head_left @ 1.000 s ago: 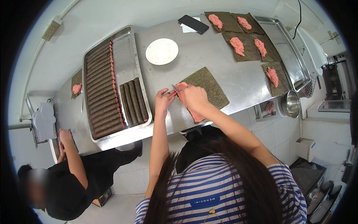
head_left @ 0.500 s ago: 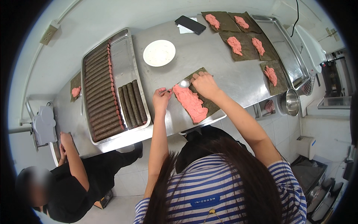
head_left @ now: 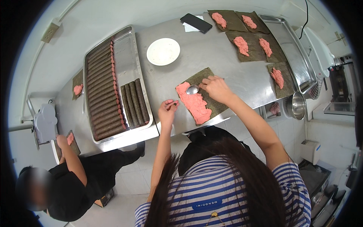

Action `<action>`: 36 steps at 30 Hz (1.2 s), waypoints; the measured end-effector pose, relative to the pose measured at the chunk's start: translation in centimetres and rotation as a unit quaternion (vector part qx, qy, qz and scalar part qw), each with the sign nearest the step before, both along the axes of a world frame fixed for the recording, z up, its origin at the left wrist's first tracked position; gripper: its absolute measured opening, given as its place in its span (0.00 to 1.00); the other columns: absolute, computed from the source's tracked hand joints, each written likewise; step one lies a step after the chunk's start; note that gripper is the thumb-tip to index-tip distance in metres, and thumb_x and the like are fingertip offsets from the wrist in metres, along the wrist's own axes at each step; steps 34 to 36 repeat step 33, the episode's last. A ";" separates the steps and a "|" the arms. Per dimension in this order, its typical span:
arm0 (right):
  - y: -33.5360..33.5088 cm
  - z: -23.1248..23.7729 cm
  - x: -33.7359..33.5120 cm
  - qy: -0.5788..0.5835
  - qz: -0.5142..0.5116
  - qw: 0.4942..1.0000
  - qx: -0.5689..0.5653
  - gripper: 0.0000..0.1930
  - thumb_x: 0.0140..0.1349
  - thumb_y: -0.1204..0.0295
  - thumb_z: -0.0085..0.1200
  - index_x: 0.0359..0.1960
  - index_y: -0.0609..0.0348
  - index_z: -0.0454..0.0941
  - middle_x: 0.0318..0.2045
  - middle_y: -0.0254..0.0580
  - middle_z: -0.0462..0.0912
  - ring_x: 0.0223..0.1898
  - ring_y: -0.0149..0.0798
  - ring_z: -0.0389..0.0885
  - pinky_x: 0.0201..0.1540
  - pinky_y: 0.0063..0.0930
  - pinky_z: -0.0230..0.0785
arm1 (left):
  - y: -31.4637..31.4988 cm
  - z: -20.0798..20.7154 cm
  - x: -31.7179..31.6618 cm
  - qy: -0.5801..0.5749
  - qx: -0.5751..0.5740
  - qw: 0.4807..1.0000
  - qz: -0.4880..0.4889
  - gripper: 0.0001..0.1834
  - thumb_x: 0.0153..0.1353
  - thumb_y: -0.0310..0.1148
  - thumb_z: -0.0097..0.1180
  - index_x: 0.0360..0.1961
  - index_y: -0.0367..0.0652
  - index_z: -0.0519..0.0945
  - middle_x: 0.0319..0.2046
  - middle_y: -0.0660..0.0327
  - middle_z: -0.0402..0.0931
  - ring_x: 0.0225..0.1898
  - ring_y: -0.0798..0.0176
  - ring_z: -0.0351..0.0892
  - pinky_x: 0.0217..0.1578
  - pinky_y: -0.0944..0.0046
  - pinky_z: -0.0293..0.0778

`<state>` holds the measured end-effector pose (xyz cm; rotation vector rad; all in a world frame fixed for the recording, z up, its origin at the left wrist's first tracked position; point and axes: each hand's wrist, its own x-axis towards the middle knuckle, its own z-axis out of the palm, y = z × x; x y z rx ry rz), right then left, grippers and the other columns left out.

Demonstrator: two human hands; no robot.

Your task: The person spreads a pink filling onto sheets of nori using a spoon, then rolls the nori into cylindrical sushi rolls. The person places the completed rolls onto a metal tray and repeats the process with additional nori sheets.

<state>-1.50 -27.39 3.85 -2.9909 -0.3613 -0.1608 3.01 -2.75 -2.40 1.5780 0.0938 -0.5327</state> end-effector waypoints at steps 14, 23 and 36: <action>-0.6 -1.1 4.4 -0.014 -0.021 1.000 -0.004 0.09 0.51 0.73 0.51 0.31 0.52 0.83 0.31 0.38 0.80 0.38 0.41 0.80 0.41 0.37 0.72 | -0.2 0.1 -0.9 -0.026 0.031 0.999 0.025 0.14 0.59 0.21 0.48 0.47 0.27 0.70 0.41 0.48 0.81 0.42 0.61 0.83 0.41 0.71 0.75; 2.4 0.1 1.7 0.045 -0.032 0.998 -0.013 0.08 0.51 0.72 0.52 0.30 0.59 0.81 0.31 0.45 0.80 0.36 0.46 0.81 0.38 0.37 0.75 | -0.2 -0.5 -0.6 -0.024 0.022 0.999 0.029 0.14 0.59 0.22 0.50 0.46 0.29 0.70 0.40 0.48 0.81 0.42 0.61 0.83 0.42 0.68 0.76; -0.2 2.2 -3.4 0.119 0.037 0.992 0.003 0.18 0.45 0.70 0.60 0.42 0.48 0.83 0.33 0.39 0.80 0.43 0.44 0.80 0.44 0.34 0.71 | 0.0 -1.8 -2.4 -0.131 0.013 0.991 -0.024 0.16 0.62 0.23 0.50 0.52 0.34 0.68 0.48 0.46 0.78 0.48 0.58 0.80 0.50 0.67 0.74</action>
